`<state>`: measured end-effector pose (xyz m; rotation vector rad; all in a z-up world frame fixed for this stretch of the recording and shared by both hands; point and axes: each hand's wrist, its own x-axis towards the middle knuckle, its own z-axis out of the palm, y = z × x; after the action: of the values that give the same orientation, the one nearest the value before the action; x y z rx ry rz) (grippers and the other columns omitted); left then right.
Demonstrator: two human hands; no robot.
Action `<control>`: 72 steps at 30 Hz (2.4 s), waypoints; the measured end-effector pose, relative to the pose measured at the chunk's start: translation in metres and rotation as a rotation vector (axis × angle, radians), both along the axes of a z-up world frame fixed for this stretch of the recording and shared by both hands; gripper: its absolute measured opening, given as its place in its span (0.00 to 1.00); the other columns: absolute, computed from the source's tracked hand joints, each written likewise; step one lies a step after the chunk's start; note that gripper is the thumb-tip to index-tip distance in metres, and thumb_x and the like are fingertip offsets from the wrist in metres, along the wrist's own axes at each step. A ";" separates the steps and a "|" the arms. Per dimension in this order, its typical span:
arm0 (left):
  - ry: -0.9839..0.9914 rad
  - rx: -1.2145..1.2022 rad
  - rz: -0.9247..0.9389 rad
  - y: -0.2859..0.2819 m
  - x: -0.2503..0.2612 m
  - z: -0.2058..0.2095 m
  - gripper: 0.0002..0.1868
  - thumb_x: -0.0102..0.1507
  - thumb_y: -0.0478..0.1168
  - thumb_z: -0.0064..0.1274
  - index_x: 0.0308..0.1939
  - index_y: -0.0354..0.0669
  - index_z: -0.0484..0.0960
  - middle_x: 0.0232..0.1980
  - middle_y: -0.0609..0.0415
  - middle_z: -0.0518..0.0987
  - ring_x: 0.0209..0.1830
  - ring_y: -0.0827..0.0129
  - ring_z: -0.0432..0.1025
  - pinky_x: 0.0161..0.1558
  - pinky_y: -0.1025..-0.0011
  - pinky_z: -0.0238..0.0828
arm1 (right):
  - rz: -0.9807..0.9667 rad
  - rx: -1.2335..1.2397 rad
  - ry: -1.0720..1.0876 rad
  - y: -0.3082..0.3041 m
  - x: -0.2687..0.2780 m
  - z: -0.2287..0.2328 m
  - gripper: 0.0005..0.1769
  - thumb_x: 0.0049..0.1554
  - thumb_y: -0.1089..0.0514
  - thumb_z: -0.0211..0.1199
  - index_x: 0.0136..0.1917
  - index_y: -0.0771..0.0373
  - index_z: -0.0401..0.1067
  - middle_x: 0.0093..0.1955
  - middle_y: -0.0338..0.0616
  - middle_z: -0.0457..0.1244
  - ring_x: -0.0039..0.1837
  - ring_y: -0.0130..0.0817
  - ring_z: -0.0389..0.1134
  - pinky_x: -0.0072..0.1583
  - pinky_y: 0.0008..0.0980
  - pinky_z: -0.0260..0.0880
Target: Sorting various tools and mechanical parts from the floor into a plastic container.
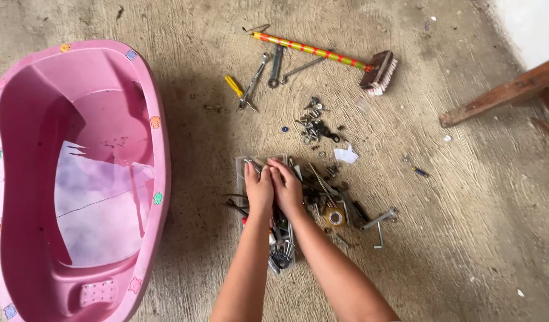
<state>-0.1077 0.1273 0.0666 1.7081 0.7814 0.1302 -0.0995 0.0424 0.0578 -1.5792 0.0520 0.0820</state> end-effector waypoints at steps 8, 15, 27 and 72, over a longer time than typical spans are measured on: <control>-0.125 0.386 0.003 -0.074 -0.009 0.030 0.30 0.64 0.39 0.53 0.70 0.39 0.67 0.78 0.38 0.56 0.78 0.44 0.50 0.73 0.55 0.49 | -0.051 -0.299 -0.159 -0.111 0.017 -0.001 0.17 0.62 0.59 0.59 0.64 0.57 0.74 0.62 0.46 0.70 0.60 0.37 0.72 0.61 0.34 0.71; -0.113 0.366 -0.200 -0.163 -0.025 -0.035 0.35 0.64 0.38 0.58 0.73 0.40 0.62 0.76 0.43 0.61 0.79 0.45 0.51 0.76 0.51 0.47 | -0.390 -1.177 0.145 -0.316 0.056 -0.060 0.35 0.64 0.36 0.53 0.77 0.54 0.57 0.85 0.58 0.39 0.84 0.58 0.35 0.78 0.62 0.31; 0.185 0.520 -0.015 -0.164 -0.032 -0.091 0.44 0.66 0.56 0.51 0.79 0.45 0.49 0.85 0.50 0.46 0.81 0.45 0.46 0.72 0.34 0.38 | 0.205 -1.218 -0.053 -0.194 0.041 -0.007 0.28 0.64 0.42 0.58 0.73 0.52 0.63 0.78 0.43 0.54 0.77 0.44 0.53 0.74 0.45 0.61; -0.040 -0.042 0.015 0.019 -0.123 0.024 0.19 0.69 0.37 0.45 0.64 0.39 0.76 0.63 0.50 0.79 0.64 0.64 0.73 0.65 0.66 0.68 | 0.033 -0.388 0.155 -0.125 -0.056 0.029 0.21 0.65 0.53 0.52 0.68 0.60 0.68 0.71 0.44 0.65 0.71 0.35 0.64 0.71 0.33 0.65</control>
<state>-0.2309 0.1463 0.0910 1.6549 0.7625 0.1570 -0.1553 -0.0826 0.0867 -1.9594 0.1715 0.2316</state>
